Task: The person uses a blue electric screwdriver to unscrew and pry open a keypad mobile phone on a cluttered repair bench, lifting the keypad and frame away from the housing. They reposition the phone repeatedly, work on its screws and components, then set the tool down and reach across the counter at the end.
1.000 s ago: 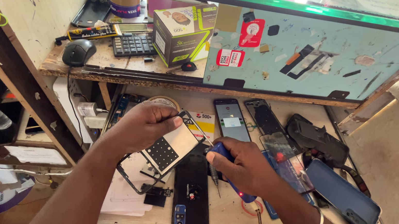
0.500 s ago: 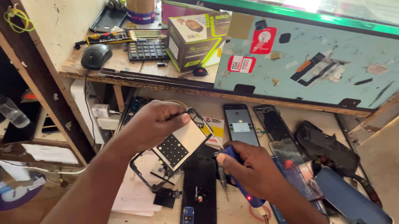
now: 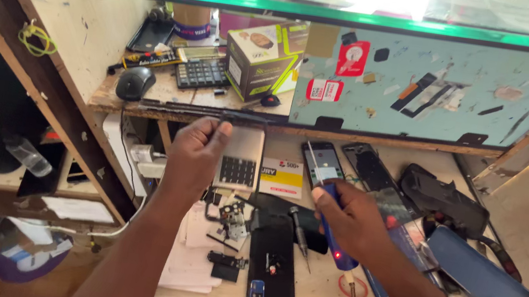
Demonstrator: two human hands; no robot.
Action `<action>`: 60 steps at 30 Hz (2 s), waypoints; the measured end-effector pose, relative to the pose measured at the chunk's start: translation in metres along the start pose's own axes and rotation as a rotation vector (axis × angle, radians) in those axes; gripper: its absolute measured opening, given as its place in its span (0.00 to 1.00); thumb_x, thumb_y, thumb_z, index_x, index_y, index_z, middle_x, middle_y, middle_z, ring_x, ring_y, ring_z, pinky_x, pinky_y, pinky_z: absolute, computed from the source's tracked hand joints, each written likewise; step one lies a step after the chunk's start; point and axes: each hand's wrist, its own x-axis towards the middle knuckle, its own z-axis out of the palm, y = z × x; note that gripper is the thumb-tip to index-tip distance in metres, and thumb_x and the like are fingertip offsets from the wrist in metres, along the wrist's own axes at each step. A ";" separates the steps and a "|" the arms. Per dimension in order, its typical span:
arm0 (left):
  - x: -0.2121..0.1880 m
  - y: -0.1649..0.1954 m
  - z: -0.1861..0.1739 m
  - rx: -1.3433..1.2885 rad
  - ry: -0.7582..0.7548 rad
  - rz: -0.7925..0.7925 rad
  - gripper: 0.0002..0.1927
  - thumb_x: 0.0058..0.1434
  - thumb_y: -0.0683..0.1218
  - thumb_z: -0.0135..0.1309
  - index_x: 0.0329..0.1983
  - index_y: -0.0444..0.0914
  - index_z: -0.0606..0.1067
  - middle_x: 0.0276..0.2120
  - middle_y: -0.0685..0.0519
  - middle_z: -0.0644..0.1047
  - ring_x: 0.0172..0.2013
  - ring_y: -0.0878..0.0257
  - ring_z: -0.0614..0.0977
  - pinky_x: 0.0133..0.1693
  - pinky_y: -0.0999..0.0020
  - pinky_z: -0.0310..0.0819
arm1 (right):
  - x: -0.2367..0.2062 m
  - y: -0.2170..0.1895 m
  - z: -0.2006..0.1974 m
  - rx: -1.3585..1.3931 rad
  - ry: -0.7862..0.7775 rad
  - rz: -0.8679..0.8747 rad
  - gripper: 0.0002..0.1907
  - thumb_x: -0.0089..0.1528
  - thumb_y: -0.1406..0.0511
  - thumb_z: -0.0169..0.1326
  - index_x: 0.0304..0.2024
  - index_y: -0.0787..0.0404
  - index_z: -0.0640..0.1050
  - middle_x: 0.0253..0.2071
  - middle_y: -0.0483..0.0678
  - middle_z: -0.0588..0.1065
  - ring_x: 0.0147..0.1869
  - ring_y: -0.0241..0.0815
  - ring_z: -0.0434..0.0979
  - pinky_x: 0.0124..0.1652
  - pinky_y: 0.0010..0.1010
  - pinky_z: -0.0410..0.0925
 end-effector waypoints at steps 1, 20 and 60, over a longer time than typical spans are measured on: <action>-0.001 -0.002 -0.001 -0.070 0.016 0.019 0.14 0.72 0.47 0.52 0.33 0.35 0.76 0.23 0.64 0.65 0.25 0.76 0.60 0.26 0.76 0.54 | 0.000 0.001 0.001 0.068 -0.033 0.065 0.17 0.65 0.55 0.54 0.42 0.63 0.78 0.27 0.43 0.74 0.27 0.31 0.74 0.28 0.27 0.69; -0.043 -0.001 0.048 -0.716 -0.481 -0.182 0.13 0.67 0.44 0.59 0.52 0.36 0.74 0.41 0.54 0.80 0.39 0.71 0.81 0.40 0.74 0.77 | 0.004 0.022 0.008 0.524 0.024 0.179 0.22 0.52 0.69 0.65 0.48 0.61 0.75 0.30 0.45 0.72 0.27 0.37 0.73 0.26 0.31 0.69; -0.044 0.037 0.050 0.114 -0.011 0.316 0.09 0.61 0.45 0.61 0.41 0.35 0.82 0.23 0.56 0.79 0.25 0.74 0.77 0.29 0.74 0.73 | -0.006 0.005 0.010 0.244 -0.161 0.104 0.14 0.64 0.58 0.53 0.42 0.61 0.73 0.28 0.45 0.71 0.27 0.34 0.72 0.27 0.28 0.68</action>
